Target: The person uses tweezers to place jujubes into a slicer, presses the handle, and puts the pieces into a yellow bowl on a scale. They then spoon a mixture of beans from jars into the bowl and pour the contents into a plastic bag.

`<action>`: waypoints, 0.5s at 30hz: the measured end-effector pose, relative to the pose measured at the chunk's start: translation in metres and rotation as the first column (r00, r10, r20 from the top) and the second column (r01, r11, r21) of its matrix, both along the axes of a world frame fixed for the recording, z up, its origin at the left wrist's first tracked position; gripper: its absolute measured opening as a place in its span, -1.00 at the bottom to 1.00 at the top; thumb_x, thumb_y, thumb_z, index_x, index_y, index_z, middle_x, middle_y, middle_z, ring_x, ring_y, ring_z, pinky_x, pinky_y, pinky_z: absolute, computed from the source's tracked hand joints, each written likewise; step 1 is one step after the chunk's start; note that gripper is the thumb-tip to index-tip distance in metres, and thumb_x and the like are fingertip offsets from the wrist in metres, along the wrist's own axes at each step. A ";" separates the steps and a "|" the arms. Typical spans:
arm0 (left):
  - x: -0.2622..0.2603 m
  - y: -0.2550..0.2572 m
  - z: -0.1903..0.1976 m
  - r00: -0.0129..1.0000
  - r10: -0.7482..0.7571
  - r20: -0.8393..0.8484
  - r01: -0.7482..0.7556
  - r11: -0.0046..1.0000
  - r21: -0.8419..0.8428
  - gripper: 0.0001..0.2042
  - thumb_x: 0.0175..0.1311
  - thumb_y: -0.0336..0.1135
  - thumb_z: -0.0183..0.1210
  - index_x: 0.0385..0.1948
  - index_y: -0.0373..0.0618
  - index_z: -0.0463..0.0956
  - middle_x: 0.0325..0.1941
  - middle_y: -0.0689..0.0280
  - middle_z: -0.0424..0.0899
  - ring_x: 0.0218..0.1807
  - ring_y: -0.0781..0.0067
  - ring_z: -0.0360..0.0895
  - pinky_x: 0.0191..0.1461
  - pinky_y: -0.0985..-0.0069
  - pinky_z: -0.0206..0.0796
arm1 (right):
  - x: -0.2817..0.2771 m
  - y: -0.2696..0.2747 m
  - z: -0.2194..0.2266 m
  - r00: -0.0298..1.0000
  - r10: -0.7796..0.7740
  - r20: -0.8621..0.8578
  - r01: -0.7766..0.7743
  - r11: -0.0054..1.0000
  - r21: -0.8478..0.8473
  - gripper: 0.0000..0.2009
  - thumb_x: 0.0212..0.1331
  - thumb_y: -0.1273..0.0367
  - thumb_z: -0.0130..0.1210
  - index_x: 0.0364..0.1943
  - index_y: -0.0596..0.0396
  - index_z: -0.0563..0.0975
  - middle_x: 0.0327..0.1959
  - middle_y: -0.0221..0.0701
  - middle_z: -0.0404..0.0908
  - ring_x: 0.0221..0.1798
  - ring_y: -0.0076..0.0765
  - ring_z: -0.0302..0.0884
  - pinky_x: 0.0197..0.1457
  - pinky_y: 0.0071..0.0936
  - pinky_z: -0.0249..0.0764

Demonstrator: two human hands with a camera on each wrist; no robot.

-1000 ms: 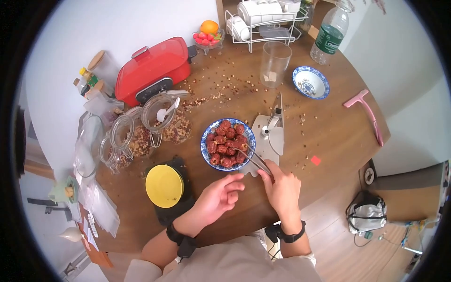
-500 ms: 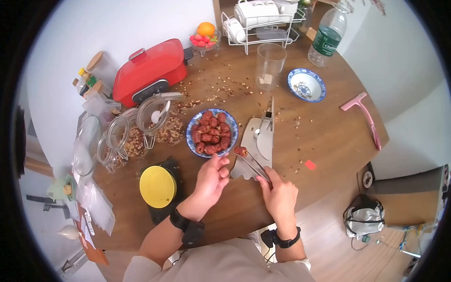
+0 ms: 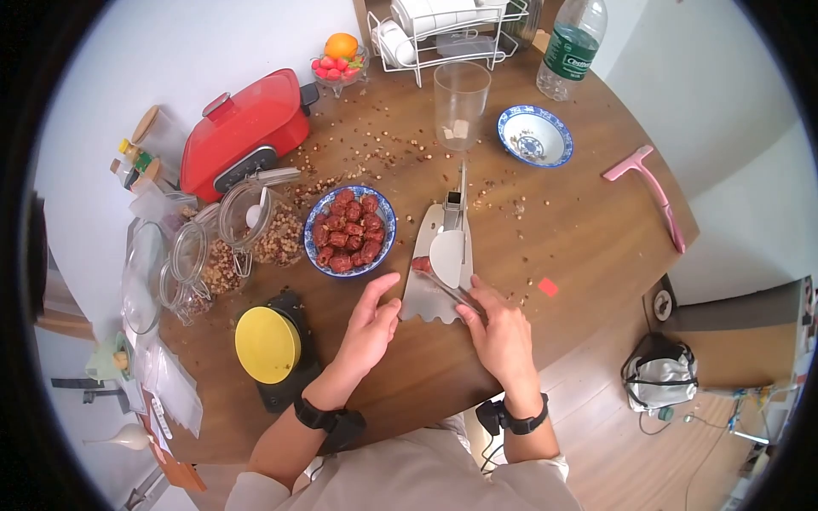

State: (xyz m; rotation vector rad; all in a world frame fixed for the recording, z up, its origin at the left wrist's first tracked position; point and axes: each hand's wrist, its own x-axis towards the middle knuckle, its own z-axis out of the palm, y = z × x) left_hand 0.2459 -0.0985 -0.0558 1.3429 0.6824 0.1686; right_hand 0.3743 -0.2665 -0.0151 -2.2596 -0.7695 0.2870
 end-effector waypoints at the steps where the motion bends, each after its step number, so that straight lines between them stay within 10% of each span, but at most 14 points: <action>1: 0.001 0.000 0.003 1.000 -0.021 0.011 0.021 0.999 -0.024 -0.61 0.50 -0.42 -0.04 0.33 0.04 0.28 -0.04 0.44 0.45 -0.50 0.78 0.17 -0.48 0.72 0.04 | -0.001 0.000 -0.004 1.000 0.010 -0.016 -0.010 1.000 0.017 -0.74 0.26 0.28 0.26 -0.08 0.15 0.63 0.20 -0.19 0.61 0.05 0.10 0.65 0.03 -0.18 0.59; 9: -0.009 0.003 0.024 1.000 -0.005 -0.028 -0.005 0.944 -0.329 -0.70 0.46 -0.50 -0.10 0.17 0.04 0.33 0.28 0.42 0.39 -0.51 0.78 0.09 -0.48 0.73 0.00 | -0.007 0.003 -0.004 0.971 0.036 -0.237 -0.012 0.995 0.102 -0.75 0.25 0.33 0.27 -0.08 0.18 0.63 0.22 -0.09 0.56 0.12 0.18 0.60 0.09 -0.19 0.57; 15: -0.045 -0.004 0.028 0.996 -0.029 -0.081 0.011 0.976 -0.216 -0.70 0.44 -0.50 -0.09 0.15 0.03 0.32 0.35 0.39 0.36 -0.50 0.80 0.11 -0.47 0.73 -0.01 | -0.018 0.003 0.003 0.966 0.150 -0.210 -0.136 0.988 0.080 -0.74 0.23 0.30 0.29 -0.08 0.16 0.64 0.14 -0.14 0.62 0.04 0.11 0.65 -0.02 -0.20 0.60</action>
